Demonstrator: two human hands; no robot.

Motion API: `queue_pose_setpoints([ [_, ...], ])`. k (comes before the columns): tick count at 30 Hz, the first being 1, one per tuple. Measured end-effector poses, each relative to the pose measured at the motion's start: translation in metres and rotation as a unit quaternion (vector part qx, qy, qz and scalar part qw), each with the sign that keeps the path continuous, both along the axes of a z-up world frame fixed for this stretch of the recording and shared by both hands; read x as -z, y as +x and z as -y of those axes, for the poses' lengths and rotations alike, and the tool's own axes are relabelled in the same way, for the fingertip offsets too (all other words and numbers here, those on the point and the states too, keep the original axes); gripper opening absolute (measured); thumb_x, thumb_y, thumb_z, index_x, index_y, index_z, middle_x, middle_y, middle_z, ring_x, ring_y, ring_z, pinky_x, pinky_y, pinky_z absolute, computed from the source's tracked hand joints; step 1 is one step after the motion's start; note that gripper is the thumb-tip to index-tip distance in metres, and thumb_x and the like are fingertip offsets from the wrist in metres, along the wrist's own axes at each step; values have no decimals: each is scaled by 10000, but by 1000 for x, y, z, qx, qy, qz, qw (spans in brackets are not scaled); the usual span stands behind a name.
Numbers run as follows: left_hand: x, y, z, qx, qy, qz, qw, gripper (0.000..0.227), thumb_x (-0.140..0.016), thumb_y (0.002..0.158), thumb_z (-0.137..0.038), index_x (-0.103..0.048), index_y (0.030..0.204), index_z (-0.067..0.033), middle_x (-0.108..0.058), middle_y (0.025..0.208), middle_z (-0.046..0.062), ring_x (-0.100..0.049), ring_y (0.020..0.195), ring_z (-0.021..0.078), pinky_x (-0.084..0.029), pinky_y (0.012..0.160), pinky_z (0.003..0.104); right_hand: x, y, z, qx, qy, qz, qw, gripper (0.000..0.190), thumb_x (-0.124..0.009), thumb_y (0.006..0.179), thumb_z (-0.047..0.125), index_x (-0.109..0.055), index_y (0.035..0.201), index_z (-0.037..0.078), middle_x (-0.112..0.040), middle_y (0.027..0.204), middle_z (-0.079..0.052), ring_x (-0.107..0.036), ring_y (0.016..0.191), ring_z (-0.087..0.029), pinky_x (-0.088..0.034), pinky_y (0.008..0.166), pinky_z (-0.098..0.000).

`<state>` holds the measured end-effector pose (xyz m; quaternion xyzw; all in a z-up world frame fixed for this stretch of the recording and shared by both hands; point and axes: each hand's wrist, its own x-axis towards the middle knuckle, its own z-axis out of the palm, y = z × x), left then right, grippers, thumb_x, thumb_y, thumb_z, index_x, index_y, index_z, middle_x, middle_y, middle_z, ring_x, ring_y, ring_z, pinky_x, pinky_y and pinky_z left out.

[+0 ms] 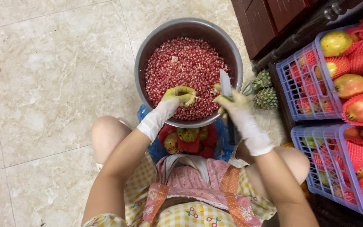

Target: The person peels pomegranates by hand and using a knife, extracting the seeds into a metal bowl while sitting on the floor surrounded by crates of fruit.

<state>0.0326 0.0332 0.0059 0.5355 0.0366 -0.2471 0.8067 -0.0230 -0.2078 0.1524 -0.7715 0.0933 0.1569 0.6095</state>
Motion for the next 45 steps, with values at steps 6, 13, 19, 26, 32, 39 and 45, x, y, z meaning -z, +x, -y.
queue_pose_setpoints([
  [6,-15,-21,25,2,44,85,995,204,-666,966,-29,-661,1168,-1,-715,1043,73,-690,922,147,-591,825,282,68,13,-31,-29,61,170,983,257,-856,926,171,-684,1064,38,-695,905,8,-626,749,-35,-522,665,-202],
  [13,-24,-29,41,21,95,164,982,326,-776,920,-49,-605,1194,-6,-651,1042,48,-618,947,112,-533,849,257,84,20,-22,40,106,-17,993,97,-773,892,131,-713,938,70,-693,758,16,-543,530,-59,-416,464,-225],
  [19,-16,-31,32,64,190,127,971,308,-738,883,-40,-674,1183,-65,-716,1010,28,-663,889,97,-559,794,225,73,11,-13,26,64,-55,996,86,-776,896,100,-721,959,82,-688,797,1,-545,565,-72,-426,491,-228],
  [26,3,1,-5,-28,171,3,985,182,-573,977,32,-729,1040,-39,-744,945,54,-658,805,153,-535,677,244,68,22,16,81,-34,-3,996,293,-716,863,-5,-731,1132,110,-746,976,-21,-619,719,-98,-514,635,-264],
  [32,0,1,12,-43,233,267,934,361,-481,845,160,-741,987,-46,-753,1017,102,-696,963,193,-555,867,320,68,24,21,77,-115,107,985,275,-722,893,67,-738,1167,80,-778,1040,-29,-720,896,-101,-573,807,-258],
  [39,-5,19,104,5,526,454,719,67,-653,894,-111,-691,913,-59,-625,911,183,-644,795,359,-527,703,471,77,20,44,123,-114,69,983,229,-736,920,124,-774,1144,95,-759,922,-93,-645,766,-196,-529,715,-336],
  [45,19,30,112,9,603,538,589,136,-586,958,-175,-646,866,-95,-653,955,164,-653,857,353,-548,724,481,105,16,57,121,-43,202,971,196,-740,879,113,-749,1070,66,-771,980,-67,-718,891,-166,-579,808,-318],
])
